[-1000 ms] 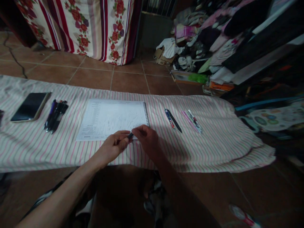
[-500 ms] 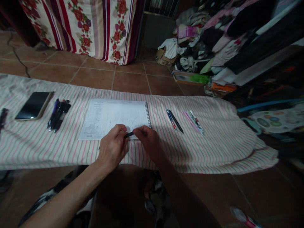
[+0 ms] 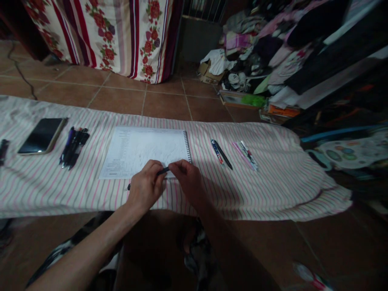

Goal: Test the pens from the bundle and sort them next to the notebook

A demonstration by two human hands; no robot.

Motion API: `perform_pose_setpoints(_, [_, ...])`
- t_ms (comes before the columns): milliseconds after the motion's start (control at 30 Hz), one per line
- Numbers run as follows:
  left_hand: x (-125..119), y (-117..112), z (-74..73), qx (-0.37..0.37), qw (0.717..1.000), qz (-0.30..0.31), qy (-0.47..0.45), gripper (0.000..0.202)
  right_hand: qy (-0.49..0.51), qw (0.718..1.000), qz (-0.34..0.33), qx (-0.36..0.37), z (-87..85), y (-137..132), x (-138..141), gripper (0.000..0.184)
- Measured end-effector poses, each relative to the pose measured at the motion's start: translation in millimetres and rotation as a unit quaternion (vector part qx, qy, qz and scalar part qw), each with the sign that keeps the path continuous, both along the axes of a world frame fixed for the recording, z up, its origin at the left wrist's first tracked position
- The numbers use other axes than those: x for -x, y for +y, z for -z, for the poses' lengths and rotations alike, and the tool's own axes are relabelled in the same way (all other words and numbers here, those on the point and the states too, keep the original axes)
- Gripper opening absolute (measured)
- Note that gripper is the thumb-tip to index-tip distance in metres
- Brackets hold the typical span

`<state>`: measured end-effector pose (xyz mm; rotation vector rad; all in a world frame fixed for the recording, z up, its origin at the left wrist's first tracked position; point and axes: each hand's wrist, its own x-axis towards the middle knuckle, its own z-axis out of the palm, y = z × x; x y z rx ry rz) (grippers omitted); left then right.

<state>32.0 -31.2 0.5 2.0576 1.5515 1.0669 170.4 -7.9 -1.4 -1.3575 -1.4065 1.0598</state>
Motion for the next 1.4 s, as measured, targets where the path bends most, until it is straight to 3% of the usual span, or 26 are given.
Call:
perform_pose_setpoints(133, [-5, 4, 6.8, 0.116, 0.973, -0.024, -0.196, 0.007, 0.042, 0.999, -0.007, 0.009, -2.6, -1, 4, 0.022])
perform_pose_setpoints(300, [-10, 5, 6.4, 0.253, 0.89, -0.042, -0.377, 0.018, 0.106, 0.993, -0.045, 0.033, -2.6, -2, 5, 0.028])
perform_pose_setpoints(400, [-9, 5, 4.5, 0.295, 0.854, -0.036, -0.427, 0.021, 0.131, 0.989, -0.047, 0.039, 2.2, 0, 4, 0.026])
perform_pose_setpoints(600, [-6, 5, -4.0, 0.32, 0.825, -0.003, -0.466, 0.022, 0.151, 0.986, -0.048, 0.049, 2.3, 0, 5, 0.024])
perform_pose_setpoints(833, [-4, 4, -18.6, 0.33, 0.828, 0.022, -0.453, 0.028, 0.142, 0.988, -0.031, 0.044, -6.1, -3, 5, 0.023])
perform_pose_setpoints(1000, [-4, 4, -15.5, 0.335, 0.825, 0.051, -0.453, 0.026, 0.15, 0.987, -0.033, 0.039, -8.6, -3, 6, 0.021])
perform_pose_setpoints(1133, [-5, 2, -11.4, 0.339, 0.824, 0.037, -0.452, 0.031, 0.138, 0.99, -0.025, 0.031, -9.1, -3, 4, 0.019])
perform_pose_setpoints(1267, [-3, 2, -15.9, 0.342, 0.824, 0.045, -0.451, 0.032, 0.112, 0.993, -0.046, 0.012, -8.1, -3, -1, 0.02])
perform_pose_setpoints(1400, [4, 5, -20.5, 0.337, 0.842, 0.086, -0.412, 0.031, 0.115, 0.991, -0.063, 0.007, -7.2, -4, -3, 0.019])
